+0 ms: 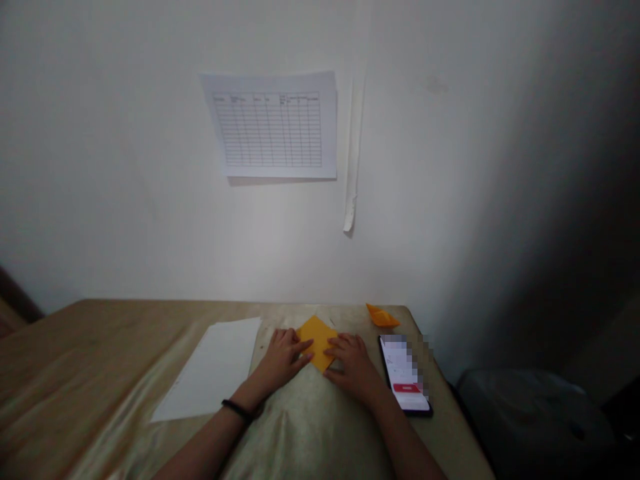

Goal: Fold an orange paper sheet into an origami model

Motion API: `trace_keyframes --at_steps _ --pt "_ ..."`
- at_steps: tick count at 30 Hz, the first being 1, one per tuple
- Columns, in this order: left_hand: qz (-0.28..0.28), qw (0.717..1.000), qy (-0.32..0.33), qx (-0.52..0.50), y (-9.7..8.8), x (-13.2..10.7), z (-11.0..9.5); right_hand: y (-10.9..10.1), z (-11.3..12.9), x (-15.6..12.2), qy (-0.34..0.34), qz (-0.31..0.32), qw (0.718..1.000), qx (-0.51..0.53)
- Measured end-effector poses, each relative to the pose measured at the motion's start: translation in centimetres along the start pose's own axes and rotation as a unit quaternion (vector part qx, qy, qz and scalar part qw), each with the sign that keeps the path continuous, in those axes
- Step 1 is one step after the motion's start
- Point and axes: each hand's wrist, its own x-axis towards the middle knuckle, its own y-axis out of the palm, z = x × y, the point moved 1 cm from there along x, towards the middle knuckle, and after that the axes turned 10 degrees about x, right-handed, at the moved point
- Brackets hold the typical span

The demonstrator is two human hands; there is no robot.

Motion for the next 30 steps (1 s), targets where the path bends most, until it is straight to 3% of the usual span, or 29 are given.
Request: trace_keyframes --at_steps 6,10,18,30 --pt "0.009 0.999 0.012 -0.038 0.5 -0.1 -0.1 -0.4 -0.1 -0.4 0.022 0.050 0.998 0.018" --pt "0.040 0.996 0.025 -0.073 0.7 -0.1 0.0 -0.5 0.0 -0.4 0.030 0.041 0.999 0.012" --pt "0.034 0.997 0.035 -0.063 0.2 -0.1 -0.7 0.4 0.7 -0.2 0.037 0.022 0.997 -0.068" --pt "0.073 0.995 0.021 -0.068 0.5 -0.4 -0.9 -0.6 0.5 -0.2 0.058 0.046 0.996 -0.043"
